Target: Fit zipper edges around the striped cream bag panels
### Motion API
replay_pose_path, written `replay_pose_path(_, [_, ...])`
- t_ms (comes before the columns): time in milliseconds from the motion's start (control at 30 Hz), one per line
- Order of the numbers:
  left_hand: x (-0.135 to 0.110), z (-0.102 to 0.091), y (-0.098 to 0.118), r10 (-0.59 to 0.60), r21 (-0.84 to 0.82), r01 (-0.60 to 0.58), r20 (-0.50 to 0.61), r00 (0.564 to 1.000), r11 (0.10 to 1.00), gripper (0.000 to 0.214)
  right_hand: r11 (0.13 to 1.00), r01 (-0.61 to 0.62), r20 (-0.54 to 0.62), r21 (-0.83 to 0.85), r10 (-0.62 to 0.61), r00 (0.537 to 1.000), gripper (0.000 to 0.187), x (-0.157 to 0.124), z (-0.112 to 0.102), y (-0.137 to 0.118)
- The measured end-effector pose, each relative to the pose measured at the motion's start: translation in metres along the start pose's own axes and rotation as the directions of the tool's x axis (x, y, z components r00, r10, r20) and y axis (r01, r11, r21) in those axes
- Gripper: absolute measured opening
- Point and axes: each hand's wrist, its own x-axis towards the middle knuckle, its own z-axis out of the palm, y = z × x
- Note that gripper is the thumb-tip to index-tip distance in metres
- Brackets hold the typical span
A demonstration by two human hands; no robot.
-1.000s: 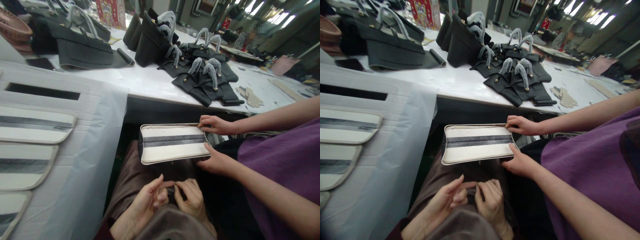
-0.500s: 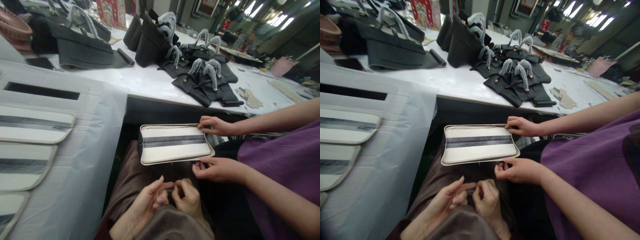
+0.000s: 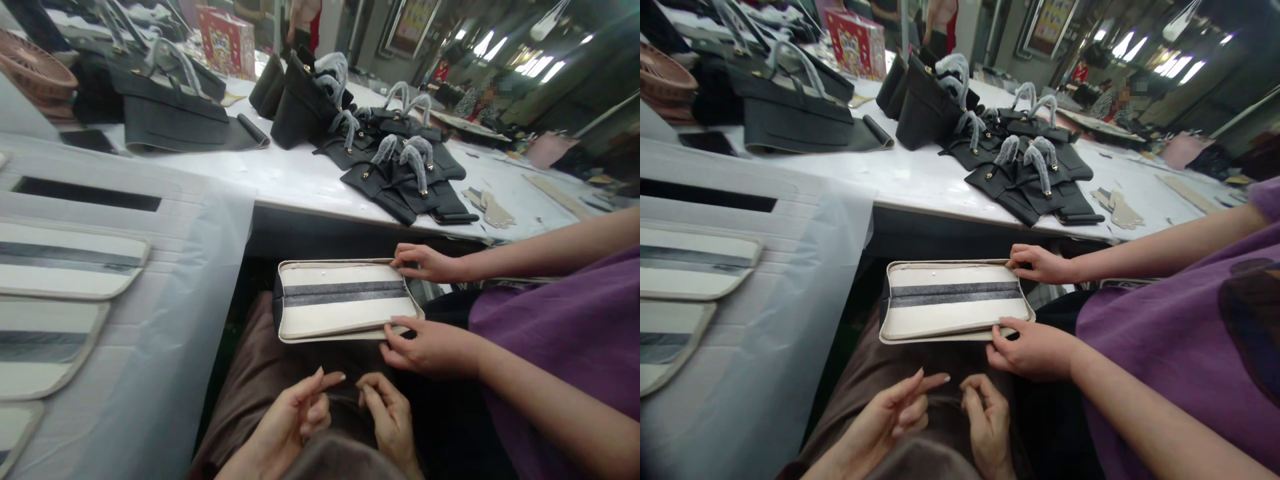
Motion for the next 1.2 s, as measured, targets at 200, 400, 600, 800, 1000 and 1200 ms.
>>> replay_pose_path(200, [0.008, -0.018, 0.002, 0.109, 0.015, -0.108, -0.194, 0.975, 0.994, 0.037, 0.483, 0.808, 0.796, -0.337, -0.312, 0.518, 0.034, 0.017, -0.018, 0.005])
replay_pose_path(400, [0.011, -0.025, 0.017, 0.391, 0.084, -0.39, -0.384, 0.837, 0.917, 0.031, -0.315, 0.939, 0.983, -0.135, 0.077, 0.167, 0.009, 0.017, -0.013, -0.001])
replay_pose_path(600, [0.01, -0.047, 0.044, 0.629, 0.388, -0.496, -0.512, 0.585, 0.777, 0.049, -0.605, 0.757, 0.887, 0.246, 0.455, 0.076, 0.009, 0.023, -0.003, -0.034])
replay_pose_path(800, [0.005, -0.057, 0.08, 0.85, 0.653, -0.545, -0.385, 0.359, 0.526, 0.078, -0.666, 0.391, 0.703, 0.635, 0.708, 0.063, 0.011, 0.025, 0.004, -0.048])
replay_pose_path(1000, [-0.015, 0.005, 0.104, 0.949, 0.941, -0.28, -0.106, 0.298, 0.193, 0.079, -0.667, 0.536, 0.742, 0.517, 0.661, 0.108, 0.017, 0.021, 0.004, -0.042])
replay_pose_path(1200, [-0.021, 0.028, 0.115, 0.888, 0.996, -0.092, 0.035, 0.458, 0.008, 0.069, -0.47, 0.867, 0.91, -0.167, 0.266, 0.319, 0.007, 0.009, -0.003, -0.018])
